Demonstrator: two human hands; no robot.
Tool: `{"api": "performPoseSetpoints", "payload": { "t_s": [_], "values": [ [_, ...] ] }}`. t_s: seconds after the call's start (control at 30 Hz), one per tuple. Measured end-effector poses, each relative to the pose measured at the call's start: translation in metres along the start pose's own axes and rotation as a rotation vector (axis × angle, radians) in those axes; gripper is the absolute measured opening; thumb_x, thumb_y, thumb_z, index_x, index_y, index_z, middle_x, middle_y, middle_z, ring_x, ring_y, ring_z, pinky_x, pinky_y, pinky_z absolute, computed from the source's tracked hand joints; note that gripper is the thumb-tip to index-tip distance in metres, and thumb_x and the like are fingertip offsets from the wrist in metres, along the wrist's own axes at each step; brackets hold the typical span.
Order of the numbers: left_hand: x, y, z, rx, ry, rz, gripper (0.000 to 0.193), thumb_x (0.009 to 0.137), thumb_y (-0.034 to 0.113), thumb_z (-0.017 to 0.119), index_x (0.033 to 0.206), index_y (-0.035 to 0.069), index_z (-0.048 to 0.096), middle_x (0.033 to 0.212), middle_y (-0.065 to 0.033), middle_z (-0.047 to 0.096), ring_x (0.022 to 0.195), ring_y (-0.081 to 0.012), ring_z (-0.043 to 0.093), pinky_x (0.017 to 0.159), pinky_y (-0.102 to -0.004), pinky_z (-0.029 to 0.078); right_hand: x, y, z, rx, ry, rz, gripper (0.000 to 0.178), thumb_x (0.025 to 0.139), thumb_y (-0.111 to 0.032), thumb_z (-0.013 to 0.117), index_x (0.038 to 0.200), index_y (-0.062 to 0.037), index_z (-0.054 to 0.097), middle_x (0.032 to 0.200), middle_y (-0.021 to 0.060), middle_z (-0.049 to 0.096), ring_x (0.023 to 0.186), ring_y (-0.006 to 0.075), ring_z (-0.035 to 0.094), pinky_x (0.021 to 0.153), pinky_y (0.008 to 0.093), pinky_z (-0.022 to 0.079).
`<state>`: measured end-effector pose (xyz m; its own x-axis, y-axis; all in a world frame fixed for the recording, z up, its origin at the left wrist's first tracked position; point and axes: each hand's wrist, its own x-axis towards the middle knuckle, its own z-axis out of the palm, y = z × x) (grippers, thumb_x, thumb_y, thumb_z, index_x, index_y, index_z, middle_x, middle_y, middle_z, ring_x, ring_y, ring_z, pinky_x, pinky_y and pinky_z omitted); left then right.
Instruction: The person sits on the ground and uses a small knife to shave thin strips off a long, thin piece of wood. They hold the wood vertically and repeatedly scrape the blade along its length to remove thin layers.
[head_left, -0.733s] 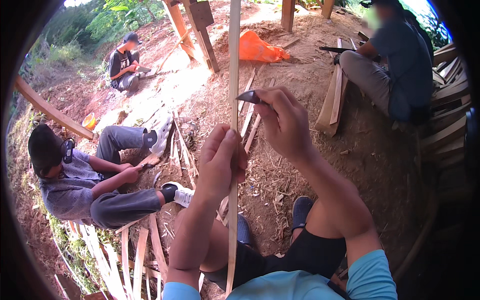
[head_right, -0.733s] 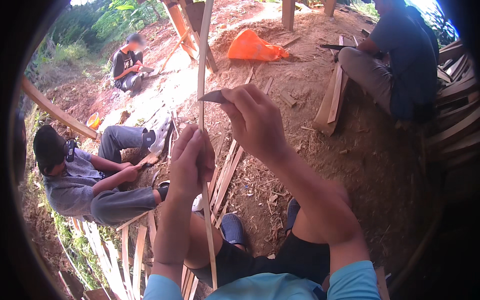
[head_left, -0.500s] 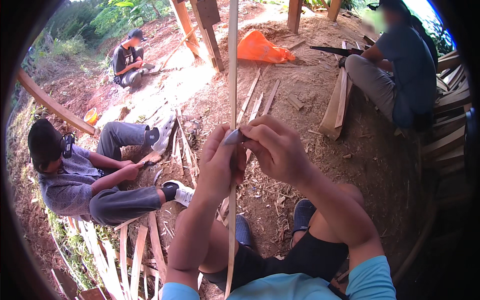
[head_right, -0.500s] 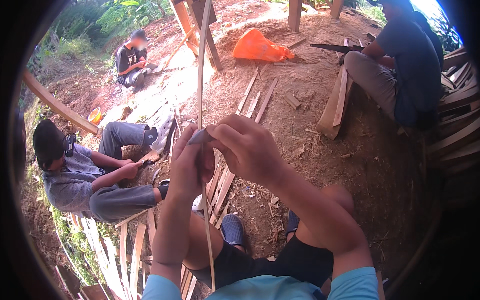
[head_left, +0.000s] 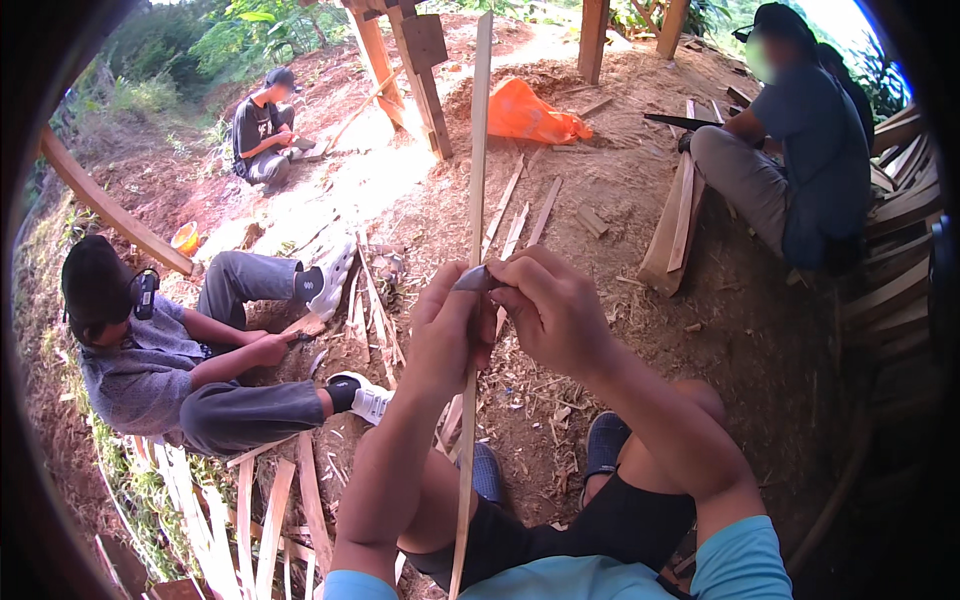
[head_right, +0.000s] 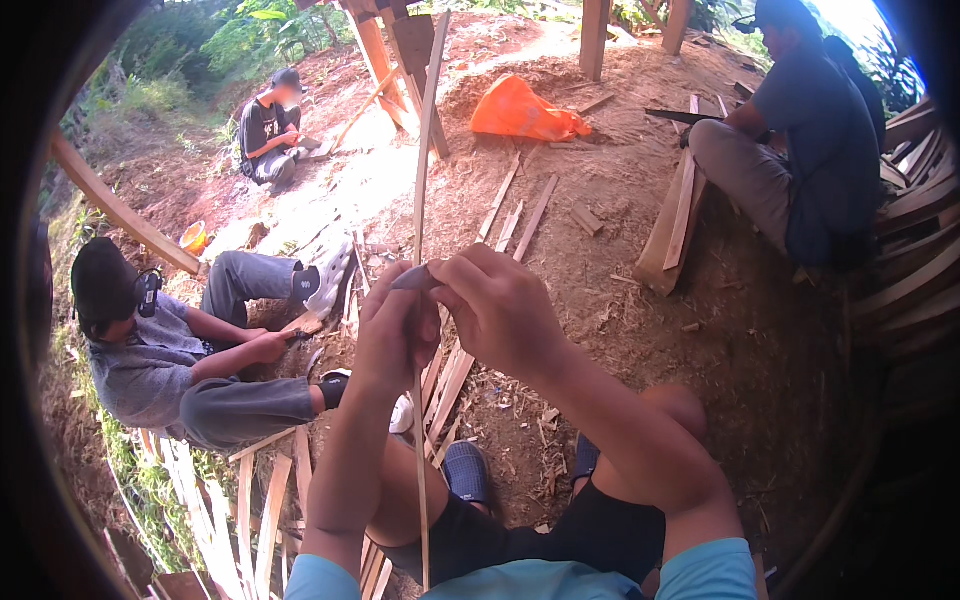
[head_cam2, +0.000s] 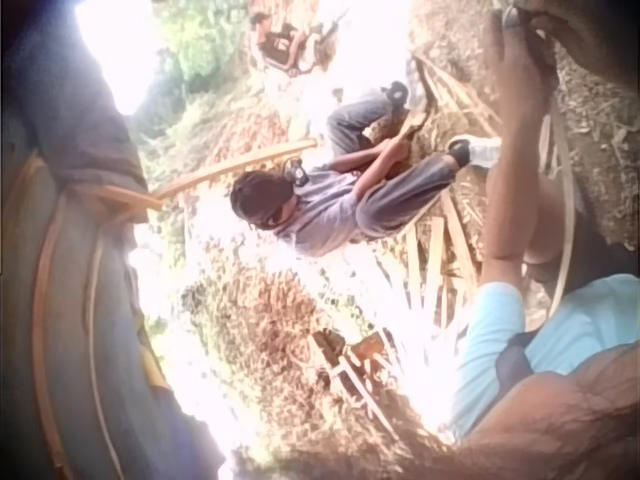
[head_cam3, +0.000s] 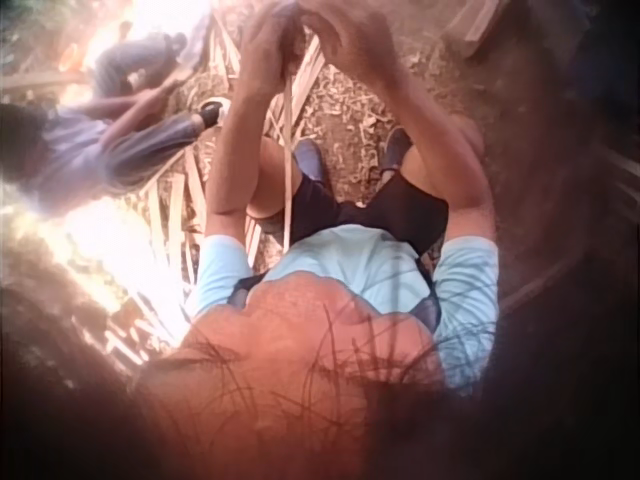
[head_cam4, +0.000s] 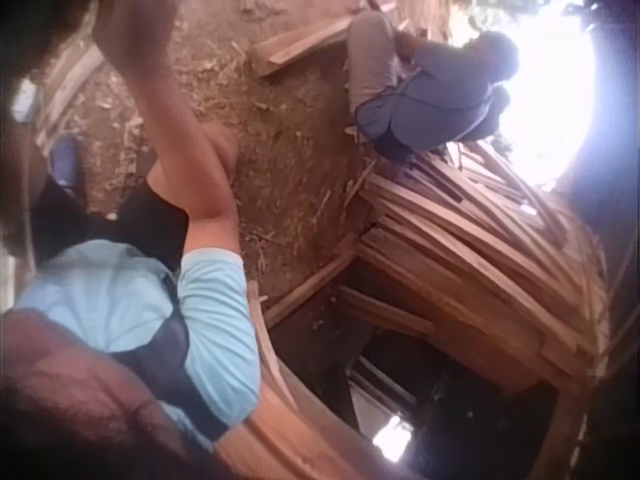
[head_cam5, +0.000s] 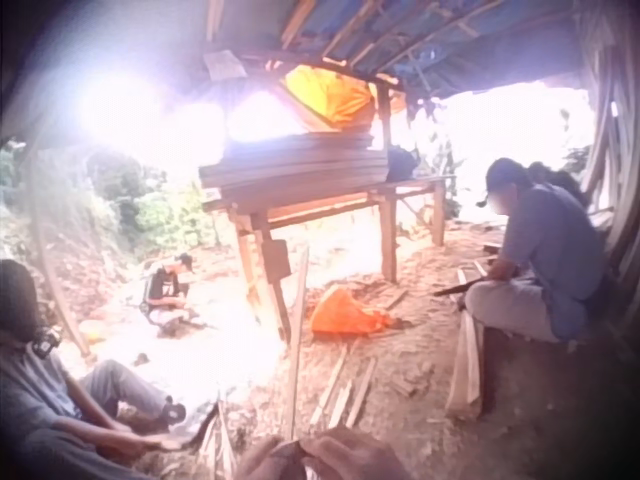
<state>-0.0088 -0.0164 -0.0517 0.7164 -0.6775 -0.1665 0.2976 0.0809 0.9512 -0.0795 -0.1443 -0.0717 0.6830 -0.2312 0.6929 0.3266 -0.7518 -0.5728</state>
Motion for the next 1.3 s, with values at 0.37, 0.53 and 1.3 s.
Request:
{"api": "performPoseSetpoints", "payload": {
  "t_s": [0.37, 0.53, 1.3],
  "values": [
    [0.003, -0.003, 0.011, -0.013, 0.010, 0.036, 0.020, 0.096, 0.021, 0.039, 0.082, 0.009, 0.046, 0.052, -0.0014, 0.045, 0.034, -0.0078, 0.037, 0.030, -0.0191, 0.028, 0.021, 0.021, -0.003, -0.131, 0.124, 0.083, 0.010, 0.085, -0.012, 0.060, 0.093, -0.0056, 0.056, 0.076, 0.0096, 0.058, 0.067, 0.0275, 0.062, 0.056, 0.0372, 0.048],
    [-0.011, 0.003, 0.027, 0.066, -0.070, -0.005, 0.019, 0.096, 0.021, 0.040, 0.084, 0.008, 0.047, 0.051, -0.0021, 0.045, 0.033, -0.0085, 0.037, 0.030, -0.0196, 0.029, 0.031, 0.041, -0.041, -0.147, 0.189, 0.148, 0.012, 0.086, -0.011, 0.059, 0.095, -0.0031, 0.055, 0.076, 0.0120, 0.058, 0.066, 0.0248, 0.061, 0.056, 0.0368, 0.047],
    [-0.012, -0.001, 0.018, 0.065, -0.116, -0.021, 0.020, 0.096, 0.024, 0.040, 0.086, 0.008, 0.047, 0.053, -0.0035, 0.047, 0.033, -0.0093, 0.037, 0.030, -0.0197, 0.027, 0.017, 0.026, -0.042, -0.070, 0.168, 0.026, 0.009, 0.087, -0.011, 0.058, 0.093, -0.0050, 0.056, 0.075, 0.0103, 0.056, 0.064, 0.0277, 0.059, 0.055, 0.0385, 0.045]
  ]
}}
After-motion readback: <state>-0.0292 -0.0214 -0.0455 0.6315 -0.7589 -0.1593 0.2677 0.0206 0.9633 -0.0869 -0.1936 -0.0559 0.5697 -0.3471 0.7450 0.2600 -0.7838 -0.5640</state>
